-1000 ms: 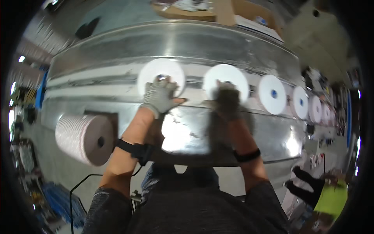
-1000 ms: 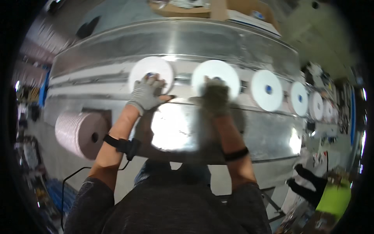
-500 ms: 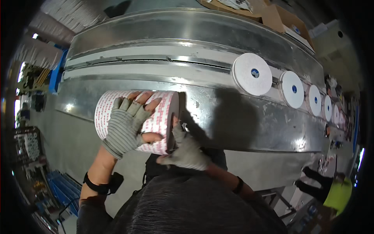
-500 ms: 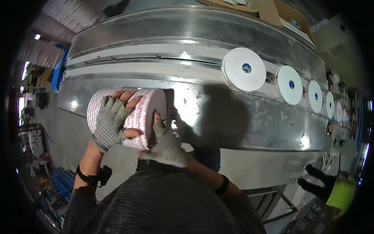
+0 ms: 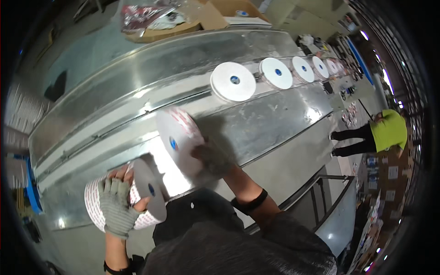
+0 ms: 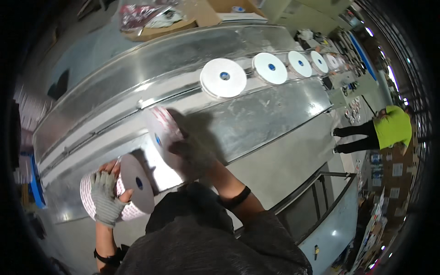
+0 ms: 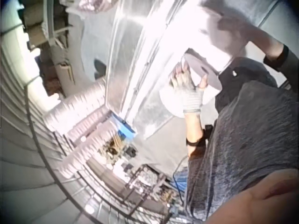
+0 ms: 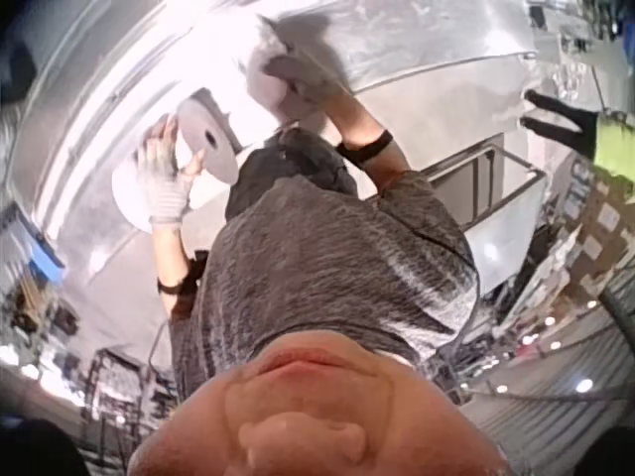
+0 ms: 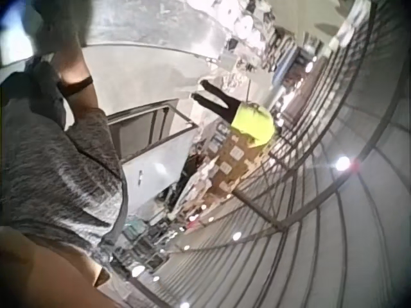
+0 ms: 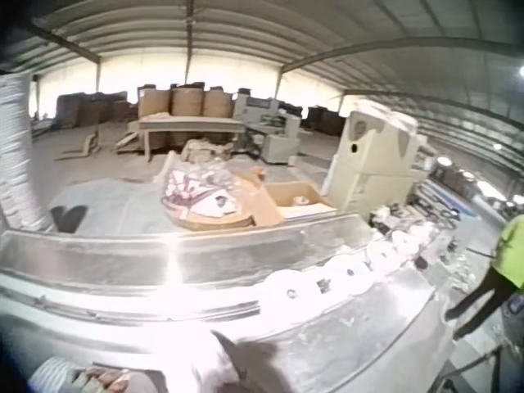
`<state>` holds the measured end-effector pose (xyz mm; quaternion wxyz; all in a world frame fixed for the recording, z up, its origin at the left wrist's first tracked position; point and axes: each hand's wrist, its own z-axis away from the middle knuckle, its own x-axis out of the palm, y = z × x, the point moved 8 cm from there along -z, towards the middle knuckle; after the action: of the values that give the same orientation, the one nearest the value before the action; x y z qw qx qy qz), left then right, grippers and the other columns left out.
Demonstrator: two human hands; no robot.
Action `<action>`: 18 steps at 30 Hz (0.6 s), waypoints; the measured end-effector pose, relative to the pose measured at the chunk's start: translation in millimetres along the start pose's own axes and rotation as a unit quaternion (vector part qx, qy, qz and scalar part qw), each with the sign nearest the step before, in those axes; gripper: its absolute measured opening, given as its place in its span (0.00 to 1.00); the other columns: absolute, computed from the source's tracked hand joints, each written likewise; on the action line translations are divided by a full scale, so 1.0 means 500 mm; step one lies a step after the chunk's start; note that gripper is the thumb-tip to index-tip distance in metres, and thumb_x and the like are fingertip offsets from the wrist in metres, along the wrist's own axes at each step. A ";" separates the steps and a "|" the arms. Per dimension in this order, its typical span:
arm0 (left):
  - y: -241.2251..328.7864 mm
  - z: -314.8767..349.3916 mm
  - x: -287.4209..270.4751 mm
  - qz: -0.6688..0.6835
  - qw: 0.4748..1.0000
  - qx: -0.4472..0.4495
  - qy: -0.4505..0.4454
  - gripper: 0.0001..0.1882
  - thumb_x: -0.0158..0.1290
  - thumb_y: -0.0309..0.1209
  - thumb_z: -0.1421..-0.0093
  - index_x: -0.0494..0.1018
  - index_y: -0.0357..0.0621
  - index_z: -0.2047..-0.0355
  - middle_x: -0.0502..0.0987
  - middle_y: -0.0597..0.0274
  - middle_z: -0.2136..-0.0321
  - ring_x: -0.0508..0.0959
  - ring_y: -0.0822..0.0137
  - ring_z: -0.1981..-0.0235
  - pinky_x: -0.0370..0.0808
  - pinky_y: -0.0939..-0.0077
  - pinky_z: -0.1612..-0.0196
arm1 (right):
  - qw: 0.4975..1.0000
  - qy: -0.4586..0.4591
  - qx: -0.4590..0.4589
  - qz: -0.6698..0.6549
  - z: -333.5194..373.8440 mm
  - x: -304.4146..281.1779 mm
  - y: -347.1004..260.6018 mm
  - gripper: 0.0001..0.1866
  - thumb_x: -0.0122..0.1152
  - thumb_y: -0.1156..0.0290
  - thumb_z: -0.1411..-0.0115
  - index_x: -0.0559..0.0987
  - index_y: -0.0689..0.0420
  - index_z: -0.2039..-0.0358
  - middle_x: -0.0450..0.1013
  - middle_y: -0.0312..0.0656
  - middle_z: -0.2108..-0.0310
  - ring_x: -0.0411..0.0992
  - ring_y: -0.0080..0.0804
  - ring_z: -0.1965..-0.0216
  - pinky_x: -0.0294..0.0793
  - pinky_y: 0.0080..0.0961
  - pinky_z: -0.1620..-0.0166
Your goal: Manually sorting and stacking adhesive tape rolls from a conveyor belt onto a staging table in a manufacturing facility.
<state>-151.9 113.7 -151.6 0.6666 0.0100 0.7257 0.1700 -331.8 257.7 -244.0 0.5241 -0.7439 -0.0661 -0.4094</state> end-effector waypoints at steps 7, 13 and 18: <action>-0.067 0.059 -0.008 -0.015 0.996 0.078 -0.045 0.53 0.50 0.69 0.48 0.62 0.30 0.40 0.66 0.38 0.42 0.66 0.39 0.41 0.60 0.50 0.39 | 0.444 0.035 0.147 0.883 -0.218 -0.157 0.033 0.49 0.65 0.37 0.55 0.66 0.52 0.37 0.63 0.48 0.40 0.56 0.51 0.37 0.56 0.65 0.44; -0.113 0.062 -0.018 -0.020 0.998 -0.057 0.001 0.54 0.57 0.64 0.52 0.61 0.33 0.37 0.67 0.38 0.41 0.68 0.40 0.42 0.62 0.52 0.39 | 0.805 0.006 0.020 0.593 -0.050 0.132 0.077 0.42 0.73 0.48 0.57 0.72 0.61 0.46 0.69 0.51 0.49 0.69 0.50 0.52 0.64 0.42 0.42; -0.115 -0.011 0.016 0.078 0.989 -0.120 -0.038 0.52 0.58 0.62 0.52 0.61 0.36 0.37 0.68 0.40 0.42 0.68 0.43 0.42 0.61 0.53 0.39 | 0.842 0.033 -0.008 0.538 0.002 0.189 0.165 0.56 0.76 0.48 0.60 0.60 0.62 0.35 0.67 0.55 0.46 0.68 0.49 0.46 0.67 0.38 0.41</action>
<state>-146.1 60.3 -174.1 0.6748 -0.0071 0.6713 0.3066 -225.5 190.9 -240.0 0.6579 -0.6528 0.3652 -0.0881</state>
